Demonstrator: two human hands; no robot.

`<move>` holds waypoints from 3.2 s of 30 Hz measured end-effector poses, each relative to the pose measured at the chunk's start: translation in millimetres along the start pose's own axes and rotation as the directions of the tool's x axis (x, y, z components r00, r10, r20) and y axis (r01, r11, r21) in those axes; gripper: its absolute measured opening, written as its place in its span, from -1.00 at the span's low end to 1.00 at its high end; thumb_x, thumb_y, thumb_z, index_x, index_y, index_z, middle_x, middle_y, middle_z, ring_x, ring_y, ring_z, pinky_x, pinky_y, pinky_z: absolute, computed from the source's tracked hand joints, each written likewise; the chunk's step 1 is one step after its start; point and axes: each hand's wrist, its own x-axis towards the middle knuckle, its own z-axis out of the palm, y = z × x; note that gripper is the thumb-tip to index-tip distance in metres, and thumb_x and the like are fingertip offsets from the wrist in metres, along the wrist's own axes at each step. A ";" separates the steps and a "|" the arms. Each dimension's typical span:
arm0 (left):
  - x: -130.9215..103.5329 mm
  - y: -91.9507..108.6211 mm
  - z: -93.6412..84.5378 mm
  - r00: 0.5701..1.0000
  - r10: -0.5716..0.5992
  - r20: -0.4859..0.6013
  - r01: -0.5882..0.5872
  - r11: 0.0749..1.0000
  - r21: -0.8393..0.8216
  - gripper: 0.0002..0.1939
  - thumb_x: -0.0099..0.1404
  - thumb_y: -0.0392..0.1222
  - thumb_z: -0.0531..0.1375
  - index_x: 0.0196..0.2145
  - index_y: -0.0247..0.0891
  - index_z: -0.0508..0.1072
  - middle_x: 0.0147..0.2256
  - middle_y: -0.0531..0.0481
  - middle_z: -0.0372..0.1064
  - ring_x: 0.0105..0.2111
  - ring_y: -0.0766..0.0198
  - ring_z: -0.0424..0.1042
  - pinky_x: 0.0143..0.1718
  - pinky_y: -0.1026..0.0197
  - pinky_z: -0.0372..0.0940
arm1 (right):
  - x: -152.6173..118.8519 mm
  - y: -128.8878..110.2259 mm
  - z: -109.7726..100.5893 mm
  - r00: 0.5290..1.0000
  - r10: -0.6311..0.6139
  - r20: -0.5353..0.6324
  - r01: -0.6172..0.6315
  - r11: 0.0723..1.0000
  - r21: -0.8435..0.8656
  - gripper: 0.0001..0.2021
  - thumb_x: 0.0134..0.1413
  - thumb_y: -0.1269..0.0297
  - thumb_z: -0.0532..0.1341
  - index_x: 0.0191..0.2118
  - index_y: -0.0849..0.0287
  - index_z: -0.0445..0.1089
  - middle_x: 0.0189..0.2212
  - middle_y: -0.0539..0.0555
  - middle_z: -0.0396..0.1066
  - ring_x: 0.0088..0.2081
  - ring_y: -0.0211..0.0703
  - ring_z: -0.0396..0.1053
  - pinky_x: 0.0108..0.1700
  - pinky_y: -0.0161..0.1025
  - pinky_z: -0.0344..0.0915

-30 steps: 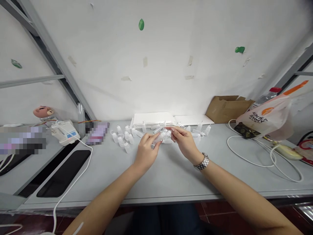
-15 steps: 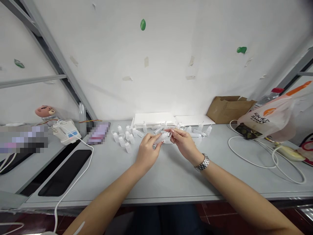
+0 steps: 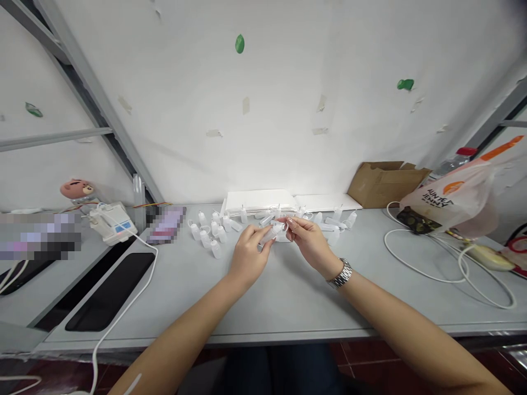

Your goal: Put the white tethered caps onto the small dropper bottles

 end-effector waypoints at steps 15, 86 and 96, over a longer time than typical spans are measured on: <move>0.3 0.4 0.2 1.000 0.013 -0.012 -0.013 1.000 0.011 -0.71 0.15 -0.30 0.16 -0.14 -0.18 0.41 -0.38 0.02 0.28 -0.36 0.30 0.32 -0.30 0.21 0.31 | 0.9 -0.4 -1.9 1.000 0.014 -0.002 -0.014 1.000 0.013 -0.79 -0.02 0.14 0.20 -0.49 0.15 0.45 -0.63 -0.06 0.15 -0.53 -0.32 0.06 -0.43 -0.28 0.02; -0.2 -1.0 1.4 1.000 0.000 0.030 0.000 1.000 0.023 -0.72 0.16 -0.27 0.15 -0.13 -0.15 0.41 -0.37 0.00 0.29 -0.35 0.31 0.33 -0.40 0.27 0.35 | -0.1 0.0 -0.5 0.992 0.114 0.059 -0.123 0.975 0.184 -0.81 -0.05 0.14 0.23 -0.39 0.14 0.49 -0.58 -0.04 0.21 -0.51 -0.34 0.16 -0.33 -0.28 0.16; -0.9 -1.9 2.1 1.000 0.014 0.021 -0.014 1.000 0.025 -0.74 0.16 -0.24 0.15 -0.15 -0.15 0.42 -0.39 0.02 0.29 -0.40 0.33 0.33 -0.41 0.26 0.34 | 0.1 2.7 -0.9 0.998 0.057 0.025 -0.059 0.995 0.083 -0.78 -0.04 0.12 0.21 -0.39 0.15 0.48 -0.58 -0.04 0.25 -0.52 -0.34 0.18 -0.36 -0.28 0.17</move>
